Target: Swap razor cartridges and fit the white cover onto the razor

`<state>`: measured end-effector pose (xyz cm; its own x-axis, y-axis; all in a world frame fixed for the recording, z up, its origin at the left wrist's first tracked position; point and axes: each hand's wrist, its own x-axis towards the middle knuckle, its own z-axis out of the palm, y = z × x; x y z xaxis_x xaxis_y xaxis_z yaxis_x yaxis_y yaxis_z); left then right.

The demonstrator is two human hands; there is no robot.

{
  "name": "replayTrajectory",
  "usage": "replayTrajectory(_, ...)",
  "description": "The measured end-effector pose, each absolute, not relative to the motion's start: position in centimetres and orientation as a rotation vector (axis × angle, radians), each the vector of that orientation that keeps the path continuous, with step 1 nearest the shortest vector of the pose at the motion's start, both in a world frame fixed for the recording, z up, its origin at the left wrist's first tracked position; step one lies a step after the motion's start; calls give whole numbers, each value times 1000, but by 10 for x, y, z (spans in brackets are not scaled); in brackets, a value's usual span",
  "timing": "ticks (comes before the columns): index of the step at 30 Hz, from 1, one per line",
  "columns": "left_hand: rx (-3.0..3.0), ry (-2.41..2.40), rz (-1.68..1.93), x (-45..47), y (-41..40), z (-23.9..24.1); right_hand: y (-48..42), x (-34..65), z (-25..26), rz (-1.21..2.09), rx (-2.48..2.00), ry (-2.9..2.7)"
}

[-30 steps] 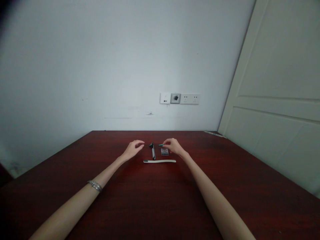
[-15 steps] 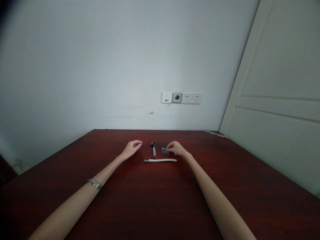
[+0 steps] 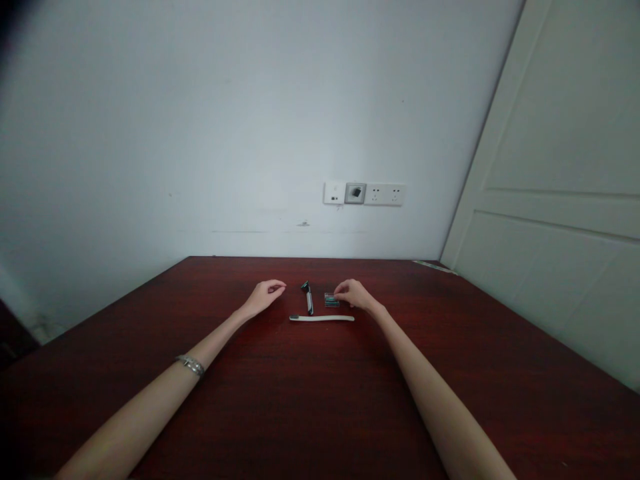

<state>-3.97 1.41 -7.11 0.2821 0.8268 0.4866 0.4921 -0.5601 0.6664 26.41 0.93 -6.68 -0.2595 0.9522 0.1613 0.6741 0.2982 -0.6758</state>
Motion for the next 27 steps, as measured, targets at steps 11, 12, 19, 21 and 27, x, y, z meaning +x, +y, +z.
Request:
replayTrajectory(11,2194,1230,1204,-41,16,-68,-7,229,-41,486,-1349,-2139)
replayTrajectory(12,2192,1236,1210,-41,15,-67,-8,221,-41,479,-1365,-2146)
replayTrajectory(19,2176,1259,1198,-37,9,-55,-12,171,-47,280,-1638,-2119)
replayTrajectory(21,2192,1256,1181,-36,6,-50,-13,163,-46,125,-1733,-2094)
replayTrajectory(27,2249,1210,1179,-32,2,-38,-15,147,-46,21,-1885,-2116)
